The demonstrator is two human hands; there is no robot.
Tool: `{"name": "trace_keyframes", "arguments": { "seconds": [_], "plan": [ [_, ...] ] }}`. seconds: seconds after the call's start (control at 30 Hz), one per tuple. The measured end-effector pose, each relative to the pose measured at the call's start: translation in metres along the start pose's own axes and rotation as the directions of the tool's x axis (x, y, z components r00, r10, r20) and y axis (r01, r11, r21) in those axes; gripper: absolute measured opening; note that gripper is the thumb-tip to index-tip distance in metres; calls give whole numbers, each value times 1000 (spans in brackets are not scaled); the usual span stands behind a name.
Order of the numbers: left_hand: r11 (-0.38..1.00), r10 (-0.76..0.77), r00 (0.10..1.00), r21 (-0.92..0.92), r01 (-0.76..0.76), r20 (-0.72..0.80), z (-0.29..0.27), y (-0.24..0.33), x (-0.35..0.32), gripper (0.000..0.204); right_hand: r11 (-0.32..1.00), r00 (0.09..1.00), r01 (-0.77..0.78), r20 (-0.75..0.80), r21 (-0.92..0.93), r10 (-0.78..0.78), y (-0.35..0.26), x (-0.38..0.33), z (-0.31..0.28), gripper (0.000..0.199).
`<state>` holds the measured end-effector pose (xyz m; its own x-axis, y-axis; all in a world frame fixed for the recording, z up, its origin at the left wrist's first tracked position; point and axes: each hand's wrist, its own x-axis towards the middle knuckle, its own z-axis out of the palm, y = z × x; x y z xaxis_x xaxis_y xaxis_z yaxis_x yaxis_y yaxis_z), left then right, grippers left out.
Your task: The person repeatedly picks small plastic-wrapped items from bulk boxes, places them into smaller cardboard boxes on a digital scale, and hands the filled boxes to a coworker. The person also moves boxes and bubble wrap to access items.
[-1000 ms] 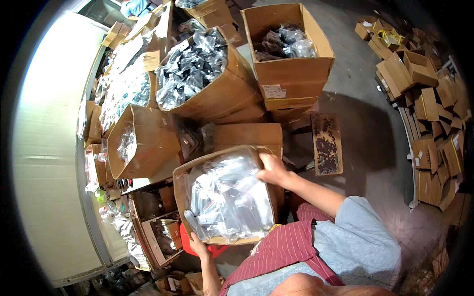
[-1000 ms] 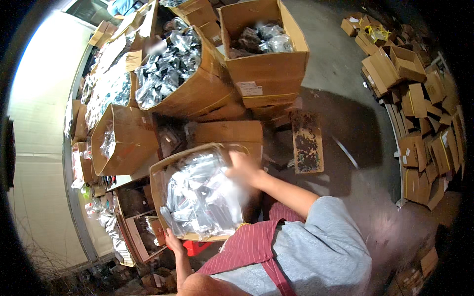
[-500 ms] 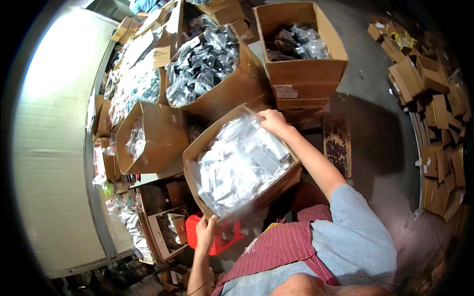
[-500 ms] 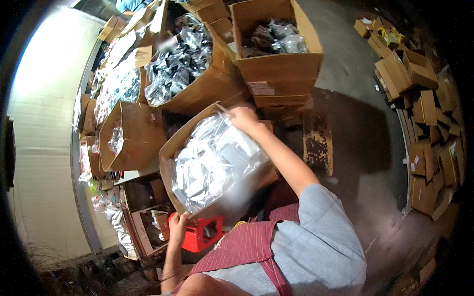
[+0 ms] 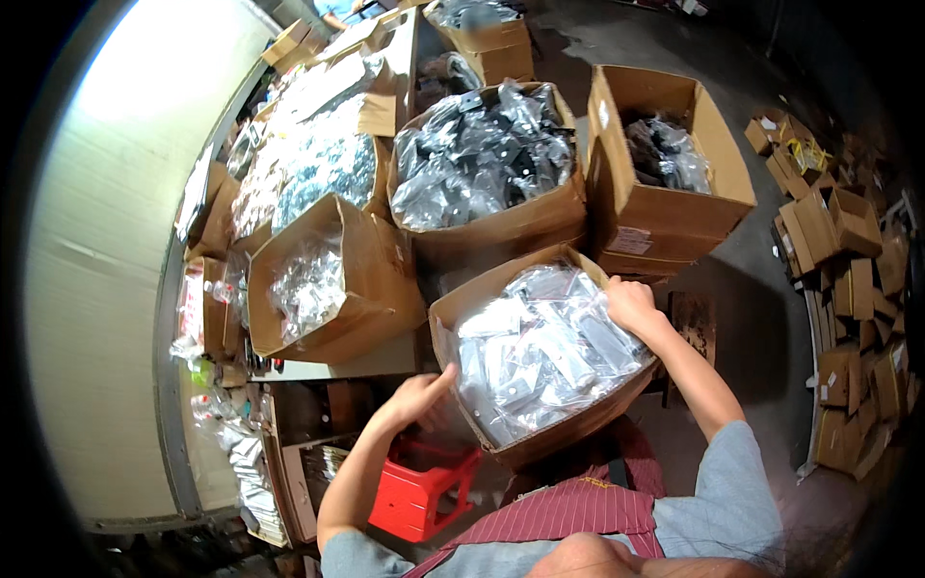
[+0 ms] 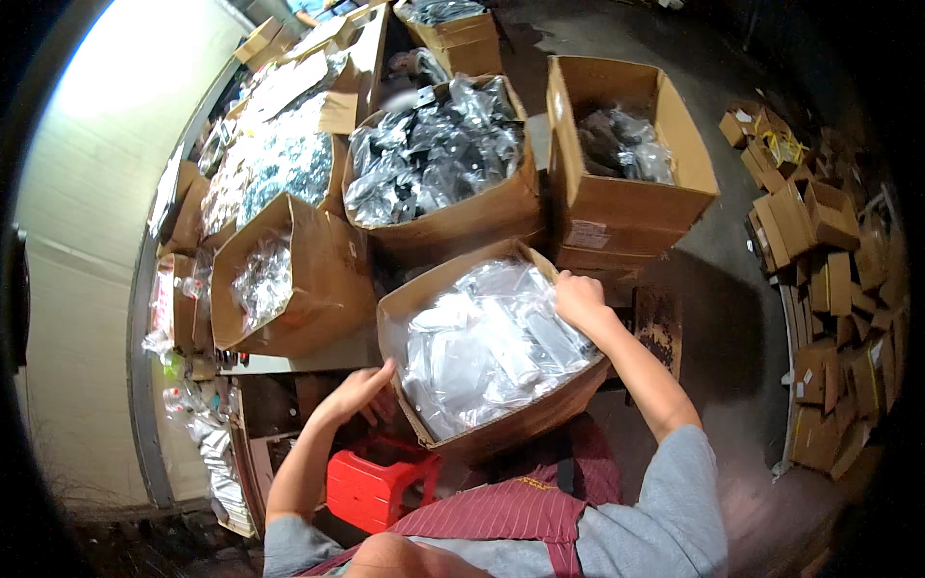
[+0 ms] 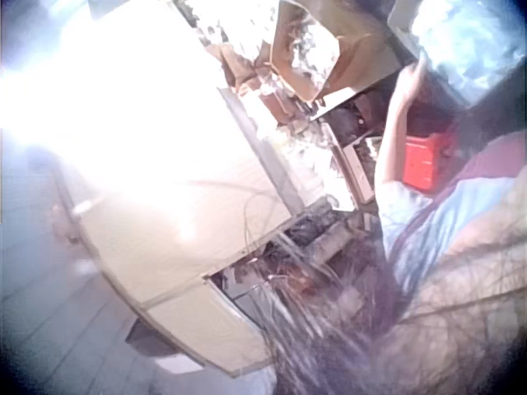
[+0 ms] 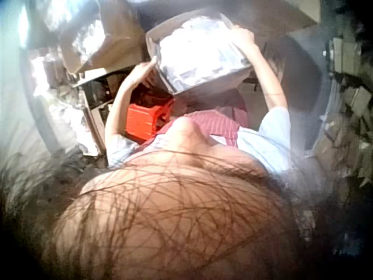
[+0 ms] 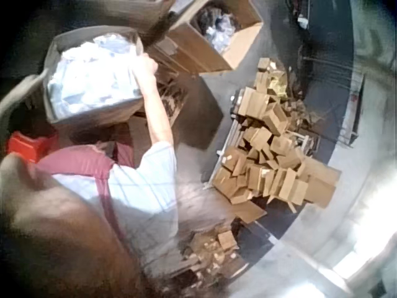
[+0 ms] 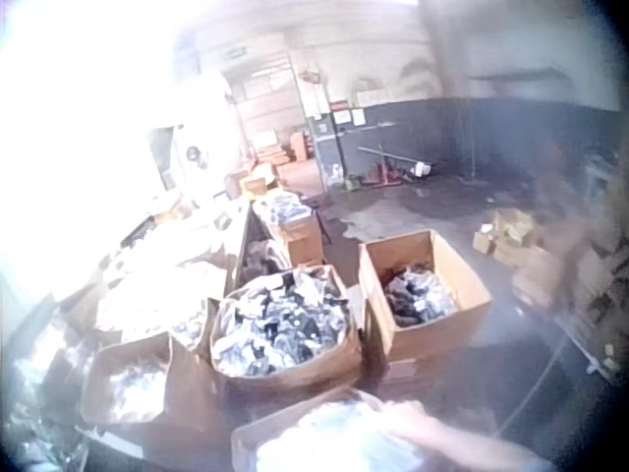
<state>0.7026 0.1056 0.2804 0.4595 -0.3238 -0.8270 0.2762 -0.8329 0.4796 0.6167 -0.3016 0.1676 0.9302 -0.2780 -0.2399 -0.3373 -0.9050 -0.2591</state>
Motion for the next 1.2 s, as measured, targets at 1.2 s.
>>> {"name": "trace_keyframes", "arguments": {
  "seconds": [1.2],
  "plan": [
    [385,716,661,663,-642,225,58,40,133,15,841,905,-422,107,338,411,80,-239,89,26]
  ]
}}
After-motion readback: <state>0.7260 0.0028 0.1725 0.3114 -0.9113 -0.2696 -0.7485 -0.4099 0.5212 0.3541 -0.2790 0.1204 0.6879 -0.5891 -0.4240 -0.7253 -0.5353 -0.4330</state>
